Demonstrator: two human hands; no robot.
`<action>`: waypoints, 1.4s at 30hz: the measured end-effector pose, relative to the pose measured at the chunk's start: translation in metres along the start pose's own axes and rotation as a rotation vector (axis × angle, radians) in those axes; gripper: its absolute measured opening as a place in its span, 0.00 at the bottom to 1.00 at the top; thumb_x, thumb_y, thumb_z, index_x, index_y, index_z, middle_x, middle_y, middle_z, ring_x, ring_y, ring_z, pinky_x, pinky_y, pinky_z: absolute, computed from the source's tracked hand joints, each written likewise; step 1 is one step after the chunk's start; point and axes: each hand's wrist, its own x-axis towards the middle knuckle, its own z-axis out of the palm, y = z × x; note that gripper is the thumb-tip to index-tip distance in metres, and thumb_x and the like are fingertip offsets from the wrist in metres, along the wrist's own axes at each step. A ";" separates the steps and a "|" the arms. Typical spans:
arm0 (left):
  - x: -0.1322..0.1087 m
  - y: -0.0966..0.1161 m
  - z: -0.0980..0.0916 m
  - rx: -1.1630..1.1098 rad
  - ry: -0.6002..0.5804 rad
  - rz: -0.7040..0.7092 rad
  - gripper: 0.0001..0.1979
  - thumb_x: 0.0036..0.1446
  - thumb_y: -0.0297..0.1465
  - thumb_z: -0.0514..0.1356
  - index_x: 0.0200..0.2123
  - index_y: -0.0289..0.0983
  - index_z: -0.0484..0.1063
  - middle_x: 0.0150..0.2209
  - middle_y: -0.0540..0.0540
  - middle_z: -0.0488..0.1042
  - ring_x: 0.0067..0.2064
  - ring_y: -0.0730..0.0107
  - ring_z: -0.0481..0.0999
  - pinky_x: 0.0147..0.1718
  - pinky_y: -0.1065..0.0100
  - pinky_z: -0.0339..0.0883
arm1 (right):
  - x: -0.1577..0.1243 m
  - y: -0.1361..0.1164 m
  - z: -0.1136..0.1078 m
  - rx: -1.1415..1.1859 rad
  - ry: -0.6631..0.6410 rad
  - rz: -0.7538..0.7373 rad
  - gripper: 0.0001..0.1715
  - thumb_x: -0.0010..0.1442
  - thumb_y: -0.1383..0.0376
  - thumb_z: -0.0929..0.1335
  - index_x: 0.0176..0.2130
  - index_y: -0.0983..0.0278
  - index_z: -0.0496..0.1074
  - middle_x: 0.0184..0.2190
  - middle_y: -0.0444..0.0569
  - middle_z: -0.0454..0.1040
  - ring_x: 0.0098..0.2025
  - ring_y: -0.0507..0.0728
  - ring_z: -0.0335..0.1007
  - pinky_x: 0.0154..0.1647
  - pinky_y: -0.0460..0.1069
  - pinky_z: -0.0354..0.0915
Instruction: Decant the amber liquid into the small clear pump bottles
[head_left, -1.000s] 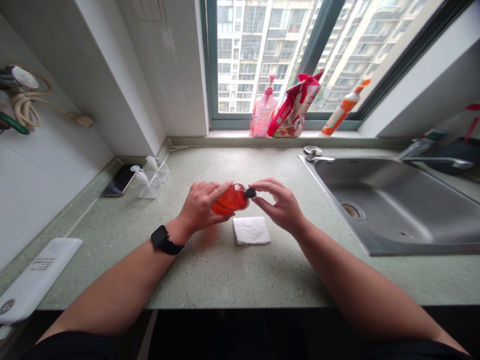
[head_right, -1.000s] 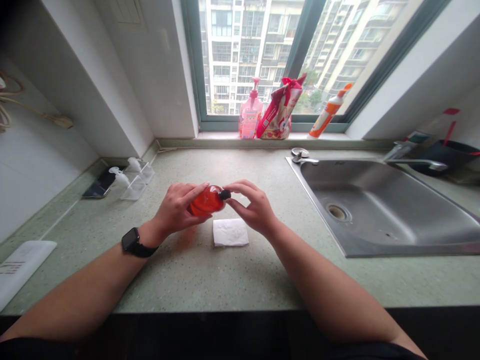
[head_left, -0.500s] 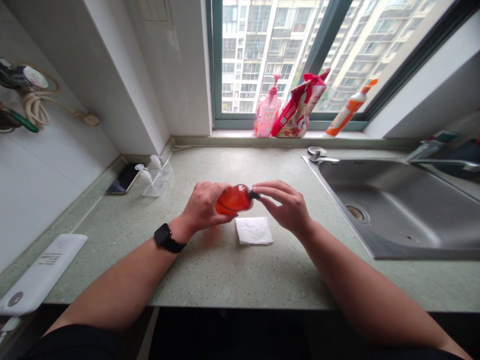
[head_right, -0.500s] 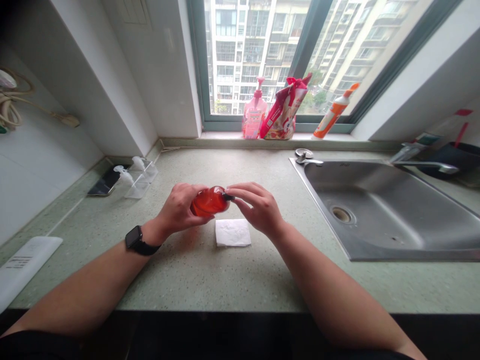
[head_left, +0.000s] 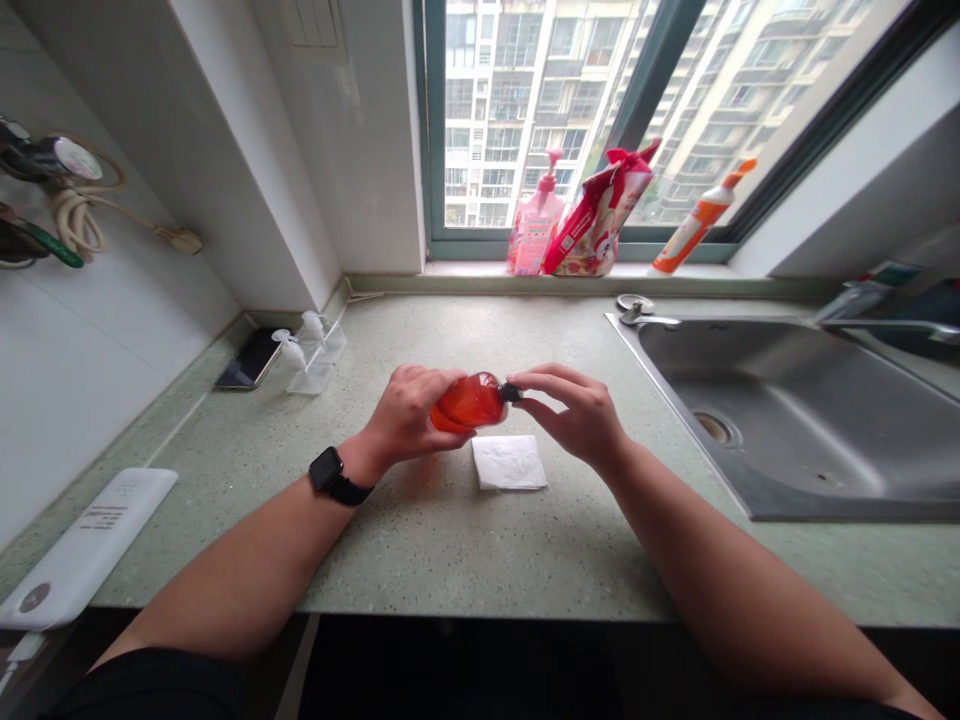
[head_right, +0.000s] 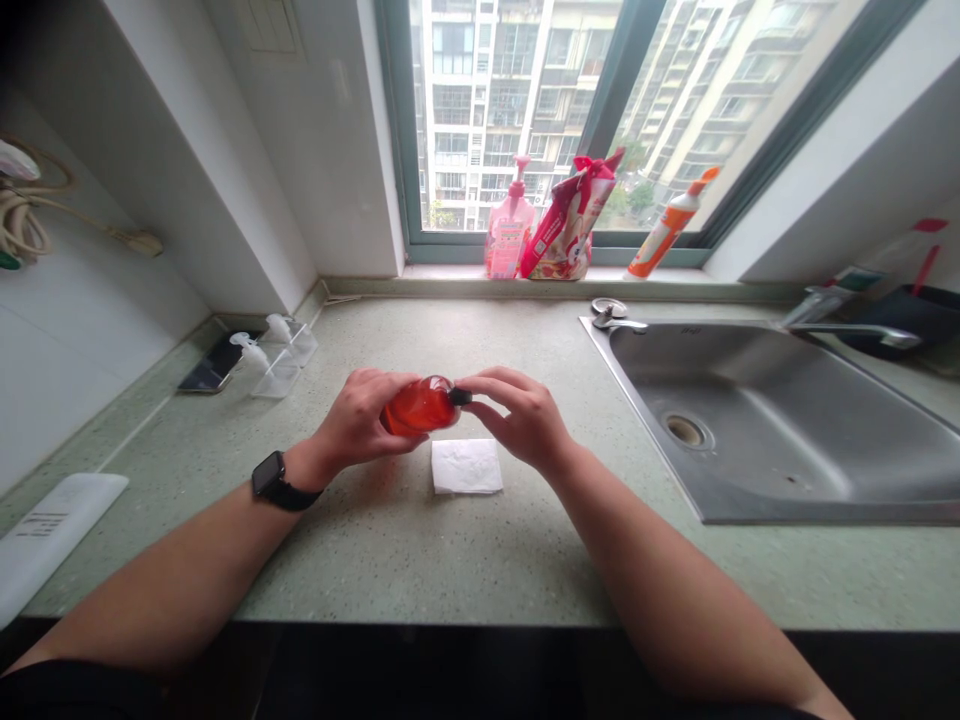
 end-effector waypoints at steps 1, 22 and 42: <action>0.000 0.000 0.000 0.003 -0.002 0.002 0.32 0.54 0.44 0.71 0.60 0.40 0.74 0.52 0.40 0.84 0.52 0.50 0.82 0.55 0.51 0.67 | 0.000 0.000 0.000 -0.002 -0.007 0.021 0.12 0.69 0.60 0.74 0.52 0.53 0.82 0.43 0.47 0.86 0.43 0.58 0.84 0.46 0.56 0.80; 0.001 0.000 -0.002 0.086 -0.017 0.019 0.30 0.57 0.46 0.69 0.60 0.41 0.74 0.52 0.41 0.83 0.52 0.49 0.80 0.56 0.50 0.64 | -0.004 0.005 -0.003 -0.102 -0.137 0.096 0.27 0.78 0.47 0.58 0.45 0.58 0.79 0.38 0.50 0.81 0.40 0.60 0.77 0.41 0.56 0.71; 0.000 0.002 0.000 0.135 -0.032 0.066 0.30 0.60 0.47 0.67 0.62 0.42 0.73 0.55 0.41 0.83 0.52 0.50 0.79 0.58 0.50 0.62 | -0.005 0.002 0.002 -0.139 -0.154 0.054 0.12 0.73 0.55 0.67 0.50 0.57 0.75 0.39 0.50 0.81 0.40 0.60 0.77 0.41 0.55 0.72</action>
